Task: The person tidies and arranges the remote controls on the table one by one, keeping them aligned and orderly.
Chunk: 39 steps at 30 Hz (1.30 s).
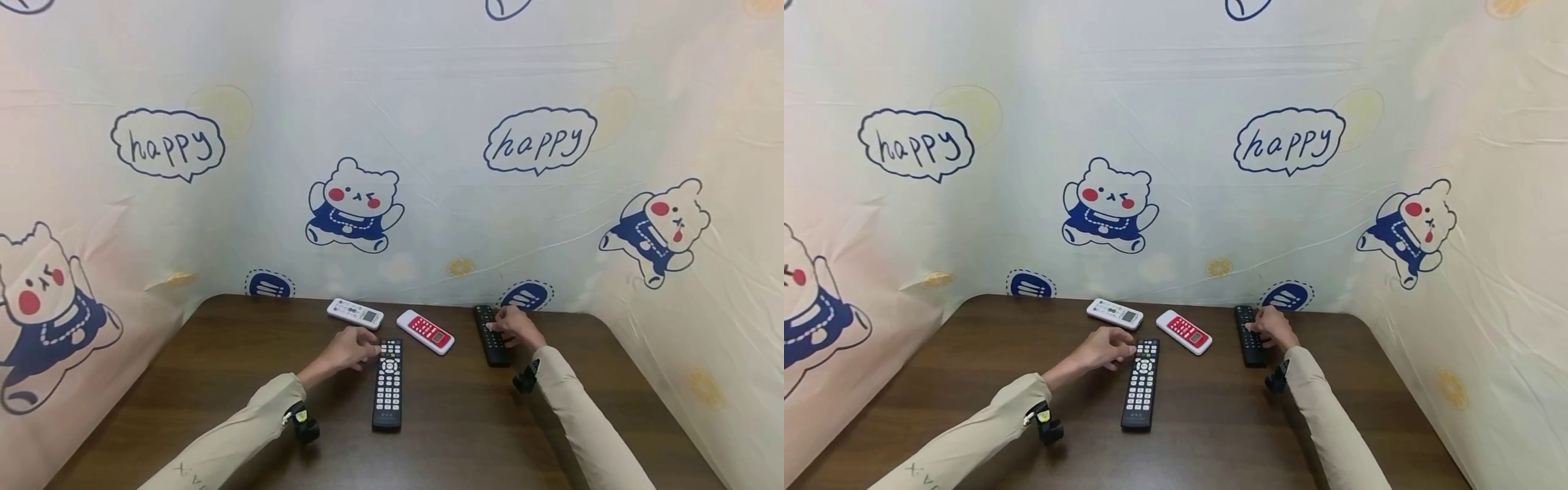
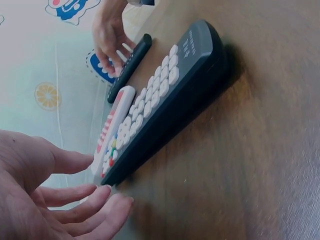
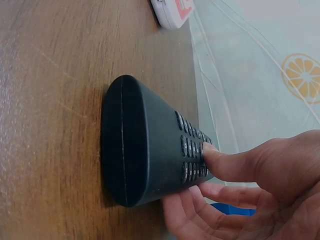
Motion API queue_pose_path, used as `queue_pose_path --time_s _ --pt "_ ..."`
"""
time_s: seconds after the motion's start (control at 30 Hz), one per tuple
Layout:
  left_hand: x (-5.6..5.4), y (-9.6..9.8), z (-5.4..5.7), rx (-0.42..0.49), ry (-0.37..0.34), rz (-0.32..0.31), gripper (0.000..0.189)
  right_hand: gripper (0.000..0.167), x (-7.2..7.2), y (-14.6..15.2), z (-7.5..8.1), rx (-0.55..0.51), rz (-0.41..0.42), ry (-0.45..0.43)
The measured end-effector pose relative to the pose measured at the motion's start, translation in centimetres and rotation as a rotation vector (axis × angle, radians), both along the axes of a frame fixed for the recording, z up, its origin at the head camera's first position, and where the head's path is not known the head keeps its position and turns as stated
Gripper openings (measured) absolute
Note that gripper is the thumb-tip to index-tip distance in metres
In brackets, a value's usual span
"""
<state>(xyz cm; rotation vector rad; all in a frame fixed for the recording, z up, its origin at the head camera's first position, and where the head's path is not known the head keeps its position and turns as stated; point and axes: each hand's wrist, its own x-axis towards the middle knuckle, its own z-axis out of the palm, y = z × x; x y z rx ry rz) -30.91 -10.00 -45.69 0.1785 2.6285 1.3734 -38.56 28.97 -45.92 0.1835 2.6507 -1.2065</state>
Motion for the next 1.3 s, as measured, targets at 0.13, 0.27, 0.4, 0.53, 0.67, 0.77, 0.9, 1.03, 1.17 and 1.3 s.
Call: queue_pose_path --time_s 0.13,0.27,0.4,0.53,0.67,0.77,0.9,1.03,1.17,1.3 --pt "-0.4 -0.3 0.0 -0.042 0.031 0.009 0.027 0.026 0.2 0.2 0.0 -0.003 0.004 0.004" --pt "-0.8 -0.6 0.2 -0.072 0.052 0.020 0.021 0.030 0.4 0.1 0.1 0.000 0.007 0.004" --pt "-1.3 -1.1 0.5 -0.101 0.088 0.017 0.017 0.033 0.5 -0.1 0.1 0.012 0.011 0.006" --pt "-1.8 -1.6 0.4 -0.116 0.112 0.008 0.017 0.030 0.6 -0.2 0.2 0.017 0.012 0.010" --pt "-2.2 -2.0 0.2 -0.139 0.135 -0.002 0.019 0.027 0.6 -0.2 0.2 0.017 0.016 0.009" --pt "-2.6 -2.4 0.1 -0.161 0.179 -0.012 0.019 0.026 0.4 -0.1 0.1 0.013 0.017 0.003" --pt "-3.1 -2.7 0.2 -0.171 0.241 -0.024 0.016 0.026 0.1 0.0 0.1 0.002 0.006 -0.007" --pt "-3.4 -3.0 0.4 -0.175 0.259 -0.033 0.018 0.030 0.1 0.1 0.1 -0.008 0.003 -0.017" --pt "-3.6 -3.2 0.5 -0.204 0.276 -0.053 0.021 0.029 0.3 0.1 0.1 -0.014 0.003 -0.023" --pt "-3.7 -3.4 0.5 -0.234 0.299 -0.047 0.023 0.029 0.4 0.0 0.0 -0.013 0.006 -0.013"
